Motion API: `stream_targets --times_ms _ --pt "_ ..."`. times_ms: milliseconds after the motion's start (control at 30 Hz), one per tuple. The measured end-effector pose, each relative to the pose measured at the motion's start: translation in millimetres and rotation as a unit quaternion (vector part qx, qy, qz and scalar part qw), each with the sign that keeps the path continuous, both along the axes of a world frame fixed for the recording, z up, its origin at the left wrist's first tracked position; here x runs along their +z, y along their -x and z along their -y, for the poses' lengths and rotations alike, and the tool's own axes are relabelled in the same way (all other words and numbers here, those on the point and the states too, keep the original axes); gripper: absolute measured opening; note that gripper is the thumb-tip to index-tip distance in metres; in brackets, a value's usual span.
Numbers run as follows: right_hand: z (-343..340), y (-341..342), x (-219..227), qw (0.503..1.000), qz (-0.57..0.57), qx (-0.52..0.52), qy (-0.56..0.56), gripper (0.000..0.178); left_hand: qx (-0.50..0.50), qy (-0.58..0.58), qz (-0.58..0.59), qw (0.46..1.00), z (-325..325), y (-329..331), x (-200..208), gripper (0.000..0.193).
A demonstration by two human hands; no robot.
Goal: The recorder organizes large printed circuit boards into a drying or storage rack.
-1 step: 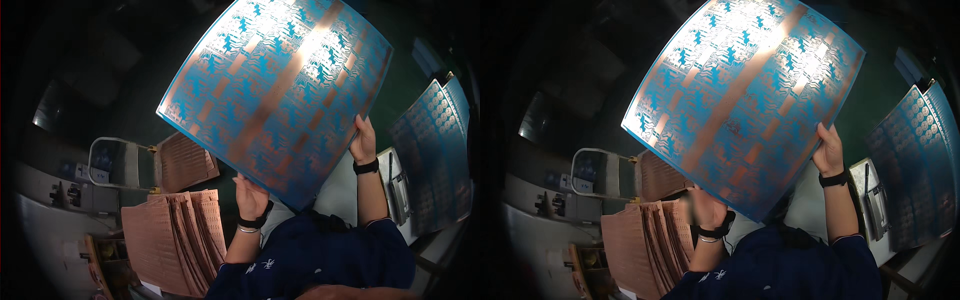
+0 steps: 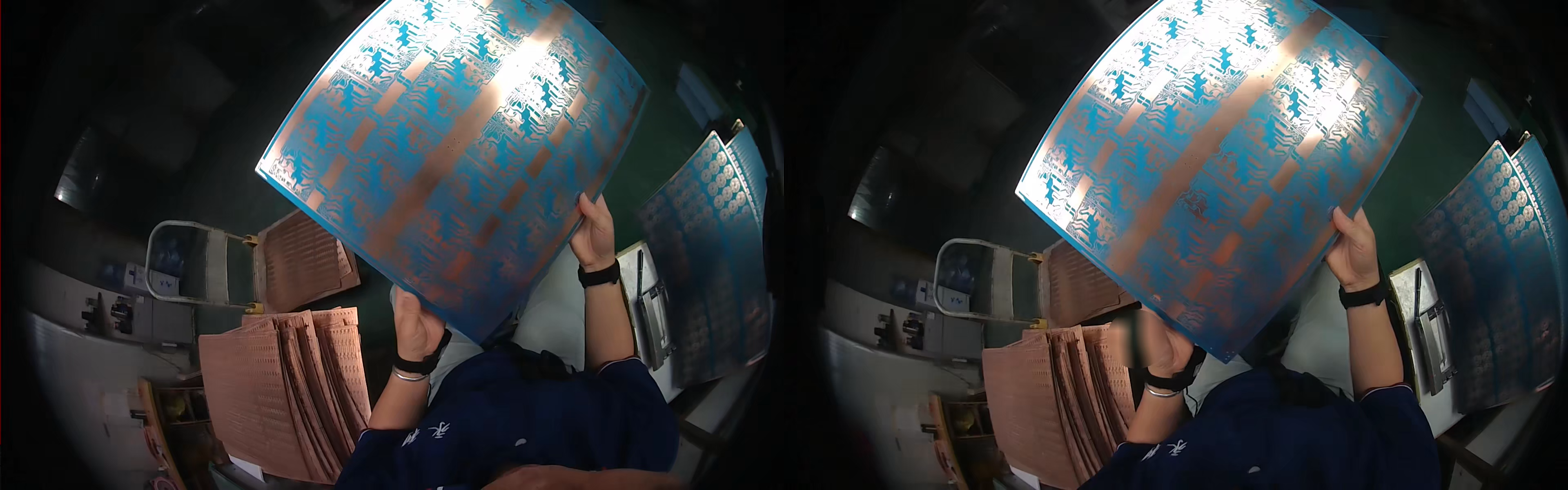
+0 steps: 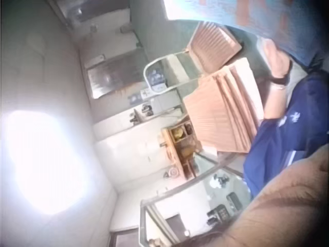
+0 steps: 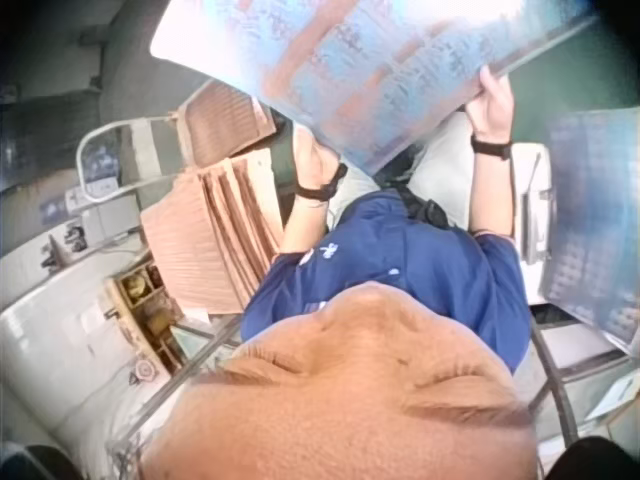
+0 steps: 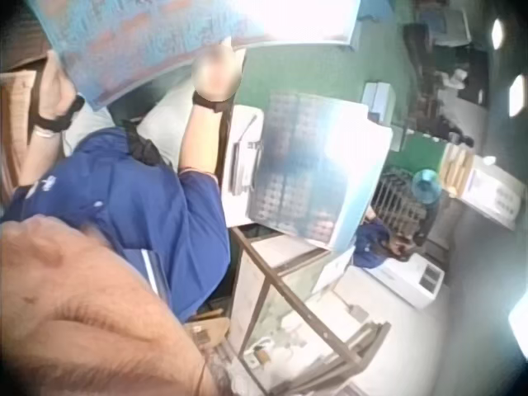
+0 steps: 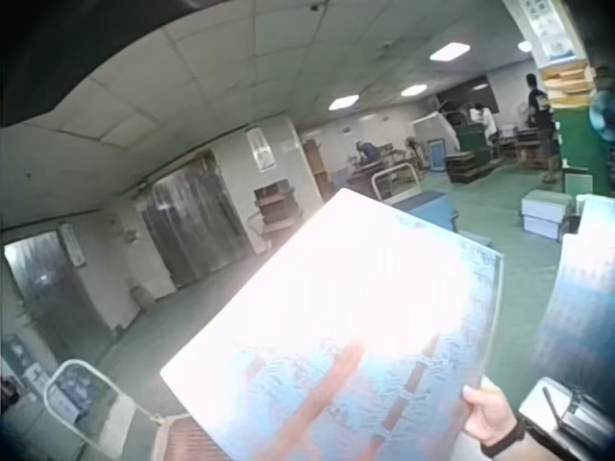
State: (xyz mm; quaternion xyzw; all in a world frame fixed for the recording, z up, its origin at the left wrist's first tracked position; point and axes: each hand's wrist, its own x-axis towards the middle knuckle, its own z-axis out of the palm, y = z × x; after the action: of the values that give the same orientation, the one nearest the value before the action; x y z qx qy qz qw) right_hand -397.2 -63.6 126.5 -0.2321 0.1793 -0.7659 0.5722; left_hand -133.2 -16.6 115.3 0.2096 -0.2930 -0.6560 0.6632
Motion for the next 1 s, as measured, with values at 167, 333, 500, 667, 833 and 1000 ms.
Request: stream_targets --times_ms 167,333,500,667,833,1000 --pt "-2 54 -43 0.999 0.027 0.016 -0.032 0.027 0.023 -0.036 0.080 0.996 8 -13 20 0.047" --pt "-9 131 -70 0.989 0.043 -0.104 -0.091 0.026 0.047 -0.053 0.116 0.991 26 -28 35 0.044" --pt "-32 150 -101 0.987 0.058 -0.100 -0.107 0.026 0.009 -0.081 0.099 0.992 31 -27 22 0.044" --pt "-44 154 -106 0.982 0.051 -0.117 -0.140 0.025 -0.012 -0.095 0.100 0.990 36 -24 15 0.043" --pt "-45 153 -102 0.980 0.044 -0.124 -0.147 0.026 -0.017 -0.088 0.093 0.992 37 -23 14 0.043" --pt "-50 149 -92 0.982 0.050 -0.121 -0.138 0.026 0.004 -0.090 0.096 0.991 34 -34 16 0.044"
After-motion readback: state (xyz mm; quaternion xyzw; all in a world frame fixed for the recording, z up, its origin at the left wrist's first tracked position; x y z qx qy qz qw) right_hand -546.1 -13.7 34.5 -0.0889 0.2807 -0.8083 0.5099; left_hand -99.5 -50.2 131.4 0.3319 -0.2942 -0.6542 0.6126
